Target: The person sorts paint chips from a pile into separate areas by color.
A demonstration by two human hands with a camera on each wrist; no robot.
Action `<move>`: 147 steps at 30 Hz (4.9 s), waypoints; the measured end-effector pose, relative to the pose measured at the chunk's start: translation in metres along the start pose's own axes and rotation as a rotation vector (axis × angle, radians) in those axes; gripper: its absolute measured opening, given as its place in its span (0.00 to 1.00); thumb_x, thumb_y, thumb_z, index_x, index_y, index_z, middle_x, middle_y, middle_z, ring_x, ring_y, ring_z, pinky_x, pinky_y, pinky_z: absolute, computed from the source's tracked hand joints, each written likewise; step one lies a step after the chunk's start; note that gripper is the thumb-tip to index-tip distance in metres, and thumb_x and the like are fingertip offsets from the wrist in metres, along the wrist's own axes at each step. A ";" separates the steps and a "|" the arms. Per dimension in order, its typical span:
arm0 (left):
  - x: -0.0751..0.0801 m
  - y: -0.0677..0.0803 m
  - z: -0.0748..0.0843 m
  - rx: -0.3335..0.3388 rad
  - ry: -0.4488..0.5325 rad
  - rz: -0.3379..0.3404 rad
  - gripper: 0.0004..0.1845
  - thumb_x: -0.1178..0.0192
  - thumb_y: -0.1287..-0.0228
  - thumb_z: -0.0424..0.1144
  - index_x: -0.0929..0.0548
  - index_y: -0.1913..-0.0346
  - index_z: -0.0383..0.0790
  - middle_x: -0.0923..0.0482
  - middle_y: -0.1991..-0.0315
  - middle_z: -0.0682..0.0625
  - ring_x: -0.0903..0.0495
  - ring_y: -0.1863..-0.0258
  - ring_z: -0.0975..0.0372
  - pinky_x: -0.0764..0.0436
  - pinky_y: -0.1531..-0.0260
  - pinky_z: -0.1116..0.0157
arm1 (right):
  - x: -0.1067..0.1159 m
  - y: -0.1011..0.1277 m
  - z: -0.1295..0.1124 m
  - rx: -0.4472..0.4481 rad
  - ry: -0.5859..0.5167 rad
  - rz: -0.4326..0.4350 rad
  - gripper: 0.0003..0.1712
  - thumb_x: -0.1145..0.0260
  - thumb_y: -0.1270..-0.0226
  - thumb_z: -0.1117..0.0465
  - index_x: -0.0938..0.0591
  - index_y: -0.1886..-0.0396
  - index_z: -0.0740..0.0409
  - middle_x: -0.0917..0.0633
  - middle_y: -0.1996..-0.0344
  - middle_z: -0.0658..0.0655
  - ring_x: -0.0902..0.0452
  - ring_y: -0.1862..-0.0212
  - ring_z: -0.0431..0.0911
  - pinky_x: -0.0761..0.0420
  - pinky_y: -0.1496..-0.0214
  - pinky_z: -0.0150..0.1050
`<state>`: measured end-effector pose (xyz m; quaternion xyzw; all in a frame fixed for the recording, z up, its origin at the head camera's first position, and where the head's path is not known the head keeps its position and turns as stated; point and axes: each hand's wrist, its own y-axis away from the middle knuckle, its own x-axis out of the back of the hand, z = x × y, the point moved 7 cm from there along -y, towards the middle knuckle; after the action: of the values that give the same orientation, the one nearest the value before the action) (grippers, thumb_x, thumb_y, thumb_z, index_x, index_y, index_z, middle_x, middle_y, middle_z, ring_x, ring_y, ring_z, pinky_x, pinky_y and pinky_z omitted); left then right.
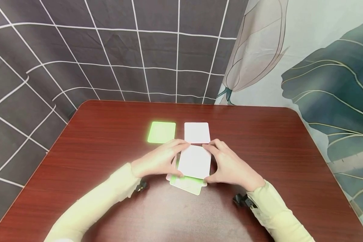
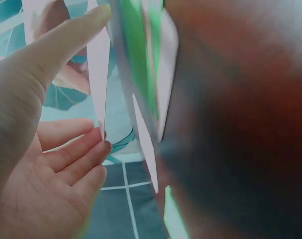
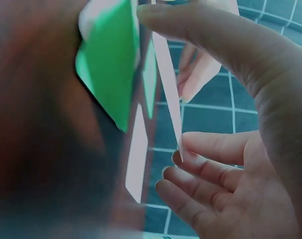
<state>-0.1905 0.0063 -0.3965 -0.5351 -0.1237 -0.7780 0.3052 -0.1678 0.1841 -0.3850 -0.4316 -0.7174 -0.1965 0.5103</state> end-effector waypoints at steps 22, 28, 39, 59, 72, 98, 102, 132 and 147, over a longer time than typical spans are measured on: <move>0.037 -0.068 -0.053 0.143 0.049 0.094 0.52 0.20 0.50 0.53 0.33 0.26 0.32 0.32 0.29 0.43 0.35 0.30 0.54 0.37 0.31 0.65 | 0.035 -0.086 0.057 -0.093 0.033 -0.087 0.54 0.15 0.61 0.58 0.28 0.33 0.73 0.28 0.39 0.67 0.30 0.40 0.60 0.25 0.39 0.56; 0.020 -0.076 -0.069 0.211 0.059 0.036 0.52 0.20 0.50 0.52 0.33 0.26 0.31 0.32 0.30 0.43 0.34 0.31 0.54 0.36 0.31 0.64 | 0.015 -0.101 0.076 -0.128 -0.007 -0.184 0.53 0.16 0.58 0.57 0.28 0.32 0.74 0.28 0.38 0.68 0.29 0.40 0.61 0.27 0.37 0.57; 0.003 -0.081 -0.080 0.247 0.071 -0.047 0.52 0.21 0.48 0.53 0.33 0.26 0.29 0.30 0.31 0.41 0.32 0.32 0.53 0.36 0.31 0.64 | -0.003 -0.106 0.094 -0.171 -0.025 -0.262 0.51 0.18 0.57 0.58 0.26 0.32 0.72 0.26 0.36 0.69 0.30 0.37 0.60 0.29 0.34 0.55; 0.003 -0.080 -0.080 0.262 0.068 -0.061 0.54 0.22 0.47 0.56 0.36 0.24 0.31 0.33 0.28 0.42 0.36 0.28 0.55 0.40 0.29 0.66 | 0.000 -0.103 0.093 -0.160 -0.032 -0.228 0.53 0.18 0.56 0.55 0.28 0.30 0.71 0.27 0.34 0.70 0.33 0.33 0.62 0.32 0.32 0.57; 0.032 -0.053 -0.051 0.224 0.092 0.056 0.56 0.24 0.51 0.65 0.34 0.23 0.39 0.33 0.27 0.47 0.35 0.29 0.56 0.37 0.30 0.62 | 0.031 -0.080 0.053 -0.134 -0.027 -0.106 0.54 0.15 0.55 0.52 0.28 0.29 0.67 0.26 0.33 0.67 0.33 0.31 0.60 0.32 0.32 0.60; -0.001 0.006 0.005 0.079 0.053 0.026 0.55 0.20 0.57 0.62 0.28 0.29 0.33 0.26 0.35 0.47 0.29 0.35 0.56 0.32 0.34 0.64 | 0.010 -0.025 0.003 -0.038 -0.004 -0.118 0.56 0.12 0.64 0.46 0.23 0.33 0.63 0.20 0.39 0.58 0.24 0.38 0.54 0.24 0.38 0.52; -0.010 0.012 0.008 0.075 0.042 -0.008 0.57 0.18 0.61 0.62 0.28 0.30 0.33 0.25 0.36 0.47 0.29 0.36 0.56 0.31 0.35 0.66 | -0.003 -0.019 0.001 -0.024 -0.007 -0.150 0.57 0.13 0.66 0.45 0.23 0.32 0.61 0.21 0.37 0.57 0.26 0.36 0.53 0.25 0.36 0.51; -0.027 0.015 0.015 0.023 0.010 -0.070 0.53 0.17 0.61 0.56 0.26 0.33 0.31 0.24 0.41 0.48 0.28 0.42 0.57 0.30 0.39 0.70 | -0.028 -0.010 -0.008 0.070 -0.005 -0.188 0.51 0.12 0.73 0.47 0.17 0.42 0.60 0.25 0.52 0.49 0.31 0.49 0.43 0.21 0.49 0.38; -0.019 0.016 0.012 0.034 -0.025 -0.046 0.57 0.19 0.60 0.64 0.27 0.31 0.31 0.26 0.38 0.47 0.29 0.40 0.57 0.30 0.39 0.69 | -0.024 -0.011 -0.010 0.062 0.000 -0.142 0.49 0.13 0.72 0.45 0.17 0.43 0.57 0.25 0.52 0.48 0.31 0.49 0.43 0.22 0.49 0.38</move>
<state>-0.1674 0.0064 -0.4116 -0.5366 -0.1530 -0.7757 0.2948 -0.1688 0.1608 -0.4010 -0.3637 -0.7518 -0.2098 0.5084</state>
